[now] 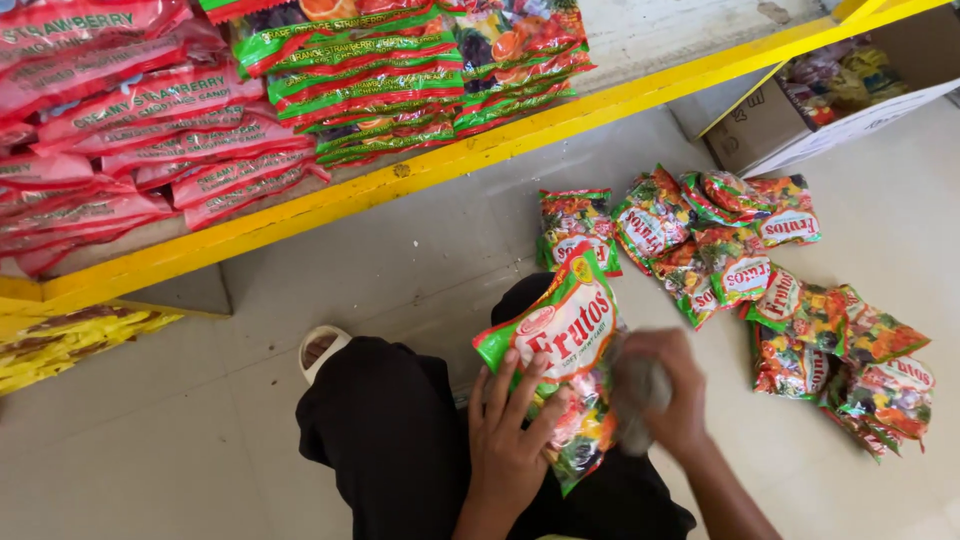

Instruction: Wiping down bags of candy with a cloth in a grocery store aisle

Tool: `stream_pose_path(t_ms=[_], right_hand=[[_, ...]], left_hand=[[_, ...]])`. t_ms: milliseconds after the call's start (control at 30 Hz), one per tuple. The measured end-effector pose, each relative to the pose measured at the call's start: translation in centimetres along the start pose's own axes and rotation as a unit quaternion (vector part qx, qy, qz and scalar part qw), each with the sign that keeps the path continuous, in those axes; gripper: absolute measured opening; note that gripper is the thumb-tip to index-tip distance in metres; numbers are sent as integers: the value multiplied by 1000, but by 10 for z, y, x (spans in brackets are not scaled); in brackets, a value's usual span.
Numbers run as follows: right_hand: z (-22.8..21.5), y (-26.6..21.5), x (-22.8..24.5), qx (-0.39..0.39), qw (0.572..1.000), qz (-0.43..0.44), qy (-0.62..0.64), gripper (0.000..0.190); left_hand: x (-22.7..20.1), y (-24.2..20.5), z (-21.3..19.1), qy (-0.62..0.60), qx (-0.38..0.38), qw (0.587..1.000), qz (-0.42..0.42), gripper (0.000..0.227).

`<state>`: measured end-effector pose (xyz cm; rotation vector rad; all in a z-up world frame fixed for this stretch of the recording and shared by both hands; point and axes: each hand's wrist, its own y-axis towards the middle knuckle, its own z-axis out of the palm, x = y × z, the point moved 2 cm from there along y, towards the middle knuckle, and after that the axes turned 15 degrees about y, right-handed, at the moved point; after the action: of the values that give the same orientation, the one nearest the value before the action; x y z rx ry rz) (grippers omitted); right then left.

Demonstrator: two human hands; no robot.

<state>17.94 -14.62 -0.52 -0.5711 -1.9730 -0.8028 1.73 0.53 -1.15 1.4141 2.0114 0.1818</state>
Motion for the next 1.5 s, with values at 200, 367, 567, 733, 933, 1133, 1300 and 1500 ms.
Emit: stream_pose_path(t_ms=[200,367,567,733,933,1133,1300,1500], right_hand=[[-34,35,-8,-48,927,222,-298,27],[-17,42,58,-152,987,-7,-47,30],[41,60,53,83,990,-117,18,48],[20,106,2,-3,998,-4,-58,42],[-31,94,-32,-159,980,117,11,30],[-41,75,16,-112,964,150,191,20],[39,40,-47,172,960,215,52,74],[42,64,65,267,951,-82,-135,64]], left_hand=[[0,2,-3,-25,-3,1000,-5,30],[-1,-3,2,-43,18,999,-17,28],[1,-2,3,-20,-7,1000,4,8],[0,5,-4,-47,-22,998,-28,13],[-3,11,-17,-52,-25,998,-30,14],[0,26,-49,-9,50,999,1,17],[22,20,-82,112,59,990,68,10],[41,13,-84,85,42,995,37,7]])
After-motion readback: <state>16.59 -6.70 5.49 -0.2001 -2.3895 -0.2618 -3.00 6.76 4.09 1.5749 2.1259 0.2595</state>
